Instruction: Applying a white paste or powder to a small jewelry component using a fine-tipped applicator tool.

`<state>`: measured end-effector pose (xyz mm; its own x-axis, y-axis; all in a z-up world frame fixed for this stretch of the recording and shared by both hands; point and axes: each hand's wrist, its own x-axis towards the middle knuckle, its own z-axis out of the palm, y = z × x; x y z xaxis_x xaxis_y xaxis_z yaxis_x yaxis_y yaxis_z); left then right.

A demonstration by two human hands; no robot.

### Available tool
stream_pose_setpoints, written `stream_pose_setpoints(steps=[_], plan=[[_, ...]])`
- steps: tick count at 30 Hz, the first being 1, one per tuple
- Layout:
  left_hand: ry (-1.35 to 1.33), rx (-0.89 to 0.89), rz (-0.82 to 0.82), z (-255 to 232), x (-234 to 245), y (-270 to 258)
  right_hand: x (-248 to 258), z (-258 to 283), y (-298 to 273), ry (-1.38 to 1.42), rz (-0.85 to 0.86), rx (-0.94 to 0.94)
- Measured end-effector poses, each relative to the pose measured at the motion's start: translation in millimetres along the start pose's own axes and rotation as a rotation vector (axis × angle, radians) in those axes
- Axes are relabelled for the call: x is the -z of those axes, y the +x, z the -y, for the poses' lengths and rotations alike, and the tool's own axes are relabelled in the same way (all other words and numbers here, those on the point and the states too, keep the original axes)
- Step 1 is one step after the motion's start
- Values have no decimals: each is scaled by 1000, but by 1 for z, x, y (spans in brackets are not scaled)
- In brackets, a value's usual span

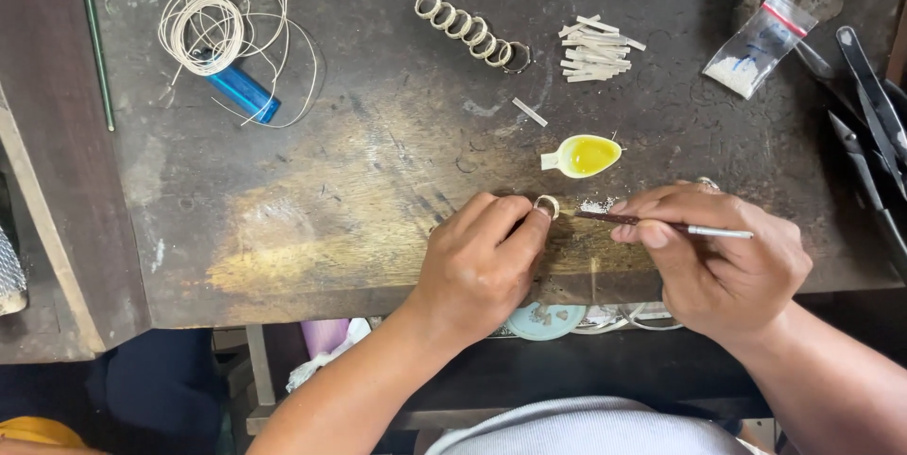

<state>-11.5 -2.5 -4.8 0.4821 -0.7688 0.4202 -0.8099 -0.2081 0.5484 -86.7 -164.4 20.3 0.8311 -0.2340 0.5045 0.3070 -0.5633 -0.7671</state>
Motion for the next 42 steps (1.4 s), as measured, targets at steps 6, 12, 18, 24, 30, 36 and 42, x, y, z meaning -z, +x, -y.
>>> stream_pose_setpoints(steps=[6, 12, 18, 24, 30, 36, 42], plan=[[-16, -3, 12, 0, 0, 0, 0, -1, -1, -61, 10, 11], [-18, -11, 5, 0, 1, 1, -1, -2, -1, -84, 19, 25], [-28, -14, -9, -1, 1, 2, 1, -2, -1, -23, 5, 25], [-108, -26, -63, -1, 5, 8, 11, -7, 5, -53, -46, -124], [-176, -1, -99, 0, 4, 9, 13, -16, 4, -97, -54, -218], [-186, -4, -106, 1, 4, 9, 12, -15, 4, -207, -51, -211], [-188, -7, -110, 1, 4, 9, 12, -15, 4, -224, -46, -210]])
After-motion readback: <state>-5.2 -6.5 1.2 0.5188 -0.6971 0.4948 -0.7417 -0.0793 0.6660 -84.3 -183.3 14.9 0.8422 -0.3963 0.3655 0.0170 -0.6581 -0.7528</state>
